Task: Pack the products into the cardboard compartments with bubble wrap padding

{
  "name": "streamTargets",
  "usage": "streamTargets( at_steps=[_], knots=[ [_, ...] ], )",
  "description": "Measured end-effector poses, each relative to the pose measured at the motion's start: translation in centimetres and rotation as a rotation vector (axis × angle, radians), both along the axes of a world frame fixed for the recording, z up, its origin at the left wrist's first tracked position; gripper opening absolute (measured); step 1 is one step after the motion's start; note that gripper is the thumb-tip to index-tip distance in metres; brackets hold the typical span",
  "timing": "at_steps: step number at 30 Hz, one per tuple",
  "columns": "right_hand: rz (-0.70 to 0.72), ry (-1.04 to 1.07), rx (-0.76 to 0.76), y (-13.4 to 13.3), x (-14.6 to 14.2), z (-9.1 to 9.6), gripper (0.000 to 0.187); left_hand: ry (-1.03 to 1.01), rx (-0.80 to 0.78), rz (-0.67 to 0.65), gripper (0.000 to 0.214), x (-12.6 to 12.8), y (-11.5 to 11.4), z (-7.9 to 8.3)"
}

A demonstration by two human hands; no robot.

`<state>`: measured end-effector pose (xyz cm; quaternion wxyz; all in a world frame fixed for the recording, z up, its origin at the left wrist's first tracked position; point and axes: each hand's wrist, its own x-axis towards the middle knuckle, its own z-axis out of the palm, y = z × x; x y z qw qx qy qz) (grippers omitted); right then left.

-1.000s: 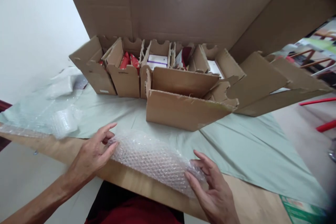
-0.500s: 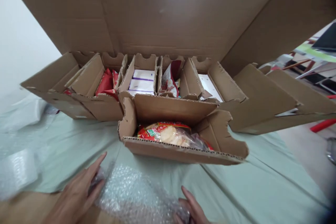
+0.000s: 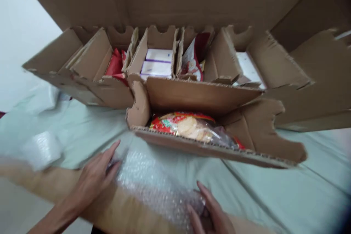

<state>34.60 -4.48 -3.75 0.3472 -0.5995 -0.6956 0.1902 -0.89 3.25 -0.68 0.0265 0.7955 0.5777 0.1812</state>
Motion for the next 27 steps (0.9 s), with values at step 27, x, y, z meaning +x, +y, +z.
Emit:
streamTargets(
  at_steps=[27],
  knots=[
    [0.261,0.822,-0.949,-6.2,-8.1,6.6,0.050,-0.562,-0.361,-0.500,0.087,-0.6,-11.6,3.6]
  ],
)
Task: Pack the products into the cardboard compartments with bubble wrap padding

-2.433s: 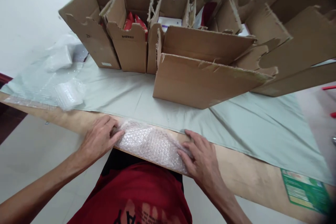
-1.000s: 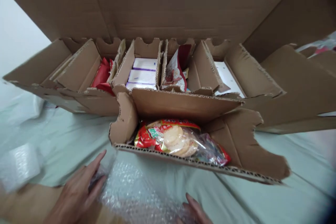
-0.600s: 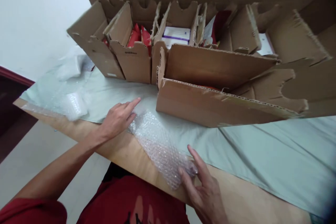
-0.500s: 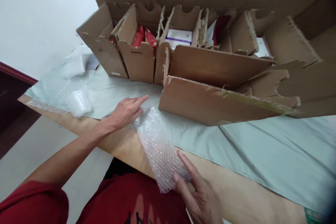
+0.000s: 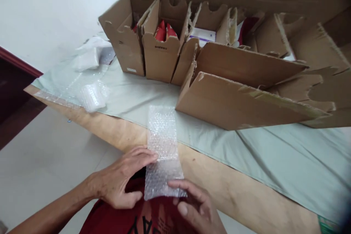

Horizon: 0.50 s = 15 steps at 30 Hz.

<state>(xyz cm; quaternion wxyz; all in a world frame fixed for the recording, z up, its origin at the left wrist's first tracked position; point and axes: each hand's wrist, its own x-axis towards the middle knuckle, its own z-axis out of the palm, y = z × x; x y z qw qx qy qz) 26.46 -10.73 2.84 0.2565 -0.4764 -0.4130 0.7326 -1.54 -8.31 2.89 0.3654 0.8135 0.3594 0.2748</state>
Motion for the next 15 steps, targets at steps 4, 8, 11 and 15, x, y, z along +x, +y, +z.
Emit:
streamTargets(
  at_steps=[4,8,11,15],
  knots=[
    [0.009,0.089,0.158,3.8,-2.0,-0.3,0.061,-0.021,0.012,0.318,0.083,1.7,-0.1,-1.6],
    [-0.022,0.034,0.437,5.1,-3.4,-1.7,0.073,-0.047,0.055,0.635,0.058,3.8,0.3,-2.8],
    [-0.067,-0.172,0.683,4.4,-3.1,-1.9,0.064,-0.008,0.153,0.710,0.059,4.6,0.3,-3.3],
    [0.144,-0.581,1.178,4.4,-2.7,-1.8,0.047,0.033,0.224,0.729,0.062,4.9,0.2,-3.7]
  ],
)
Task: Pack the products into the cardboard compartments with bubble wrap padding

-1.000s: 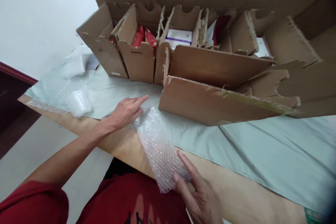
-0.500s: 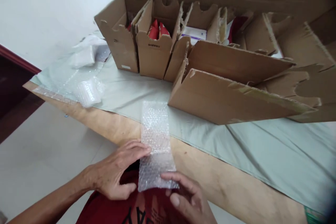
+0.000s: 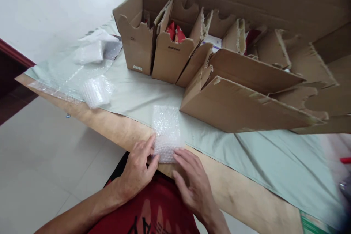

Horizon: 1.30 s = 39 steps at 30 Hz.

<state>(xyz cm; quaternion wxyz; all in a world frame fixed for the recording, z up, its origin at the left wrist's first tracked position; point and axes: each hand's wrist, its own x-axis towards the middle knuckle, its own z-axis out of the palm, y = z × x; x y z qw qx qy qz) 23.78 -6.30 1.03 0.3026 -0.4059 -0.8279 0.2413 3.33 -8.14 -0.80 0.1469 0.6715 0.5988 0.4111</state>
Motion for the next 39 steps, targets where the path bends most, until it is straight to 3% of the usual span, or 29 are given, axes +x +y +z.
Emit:
streamTargets(
  at_steps=[2,5,9,12,15,19,24,27,30,33,36,39],
  knots=[
    [0.061,-0.190,0.132,0.6,-0.2,-0.3,0.040,0.016,0.005,0.002,0.061,-0.1,-0.1,0.0],
    [0.062,-0.293,0.226,1.4,-0.6,-0.6,0.035,0.070,0.037,-0.008,0.059,-0.9,-0.4,0.6],
    [0.073,-0.214,0.240,1.7,-0.9,0.1,0.034,0.195,0.117,-0.174,0.049,-2.2,-1.0,1.6],
    [0.085,-0.120,0.152,1.8,-1.1,0.9,0.027,0.163,0.107,-0.283,0.031,-2.6,-0.8,1.8],
    [0.015,-0.059,0.113,2.0,-1.2,1.3,0.024,0.022,0.063,-0.219,0.024,-2.5,-0.1,1.6],
    [-0.121,-0.090,0.279,1.9,-1.1,1.7,0.025,-0.036,-0.024,-0.118,0.025,-2.4,1.1,1.2],
    [0.092,-0.267,0.238,2.2,-1.7,1.1,0.024,0.000,-0.002,-0.091,0.025,-2.2,1.9,0.8],
    [0.113,-0.303,0.226,3.2,-2.3,0.4,0.026,0.001,0.027,-0.037,0.026,-2.3,1.6,0.8],
    [0.063,-0.196,0.176,4.0,-2.4,0.2,0.026,-0.142,-0.031,0.098,0.030,-2.8,0.7,1.2],
    [-0.002,-0.050,0.015,4.0,-2.3,0.5,0.023,-0.465,-0.263,0.177,0.034,-3.4,-0.3,1.7],
    [-0.072,0.053,-0.202,3.1,-2.5,1.0,0.023,-0.857,-0.536,0.086,0.054,-3.1,-0.8,1.9],
    [-0.063,0.119,-0.357,2.0,-3.2,1.2,0.023,-1.113,-0.637,-0.001,0.079,-1.8,-0.7,1.9]
  ],
)
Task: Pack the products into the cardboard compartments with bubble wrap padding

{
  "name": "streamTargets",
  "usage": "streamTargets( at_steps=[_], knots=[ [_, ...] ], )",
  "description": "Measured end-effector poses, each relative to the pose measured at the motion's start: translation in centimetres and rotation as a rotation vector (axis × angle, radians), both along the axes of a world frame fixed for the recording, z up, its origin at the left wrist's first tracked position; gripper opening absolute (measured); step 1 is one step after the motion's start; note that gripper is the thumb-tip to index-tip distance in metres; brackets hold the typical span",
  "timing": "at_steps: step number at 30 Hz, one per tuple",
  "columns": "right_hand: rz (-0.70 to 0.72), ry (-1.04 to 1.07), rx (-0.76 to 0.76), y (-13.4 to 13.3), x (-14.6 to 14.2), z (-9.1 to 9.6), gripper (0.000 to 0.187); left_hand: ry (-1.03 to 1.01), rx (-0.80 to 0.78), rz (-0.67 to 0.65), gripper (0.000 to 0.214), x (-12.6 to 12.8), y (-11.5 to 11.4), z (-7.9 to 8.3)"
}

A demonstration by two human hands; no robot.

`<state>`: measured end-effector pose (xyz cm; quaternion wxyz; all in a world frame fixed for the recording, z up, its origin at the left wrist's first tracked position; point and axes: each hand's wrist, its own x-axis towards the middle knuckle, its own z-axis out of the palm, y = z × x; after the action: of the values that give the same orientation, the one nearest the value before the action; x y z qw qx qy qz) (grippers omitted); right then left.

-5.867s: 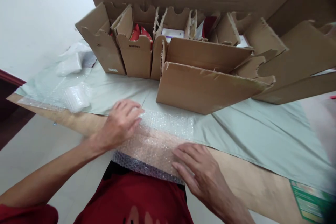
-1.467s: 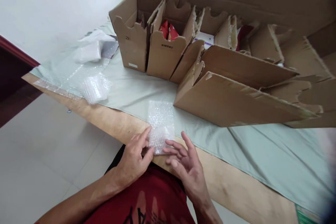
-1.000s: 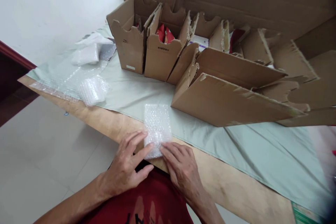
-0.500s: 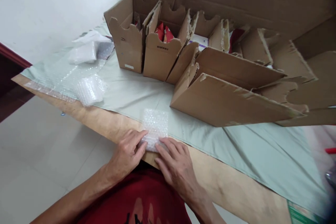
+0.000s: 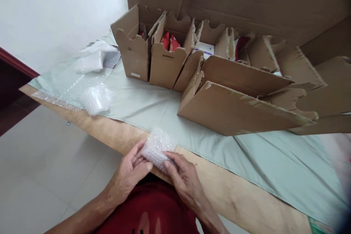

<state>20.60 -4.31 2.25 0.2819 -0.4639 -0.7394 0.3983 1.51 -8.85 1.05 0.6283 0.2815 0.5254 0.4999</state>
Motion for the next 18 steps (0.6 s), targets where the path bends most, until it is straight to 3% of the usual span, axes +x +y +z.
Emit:
streamTargets(
  at_steps=[3,5,7,9,13,15,18],
  knots=[
    [0.025,-0.024,0.108,-0.5,0.1,0.3,0.020,-0.121,-0.049,0.004,0.088,1.0,0.3,-0.1],
    [-0.027,-0.073,0.278,-0.3,1.1,0.7,0.017,-0.147,-0.054,-0.012,0.087,1.1,0.4,-0.2],
    [-0.119,-0.086,0.348,0.3,2.4,1.2,0.022,-0.157,-0.022,-0.058,0.085,1.0,0.4,-0.1],
    [-0.162,-0.013,0.227,1.1,3.6,1.7,0.034,-0.156,0.022,-0.137,0.083,0.8,0.4,-0.1],
    [-0.039,0.309,-0.285,1.8,4.1,2.2,0.049,0.036,0.103,-0.262,0.078,0.7,0.8,-0.5],
    [0.001,0.401,-0.411,1.6,3.8,2.5,0.049,0.297,0.177,-0.244,0.071,0.8,1.2,-0.9],
    [0.000,0.375,-0.468,1.4,3.8,3.2,0.058,0.783,0.454,-0.187,0.062,1.2,1.9,-1.4]
  ],
)
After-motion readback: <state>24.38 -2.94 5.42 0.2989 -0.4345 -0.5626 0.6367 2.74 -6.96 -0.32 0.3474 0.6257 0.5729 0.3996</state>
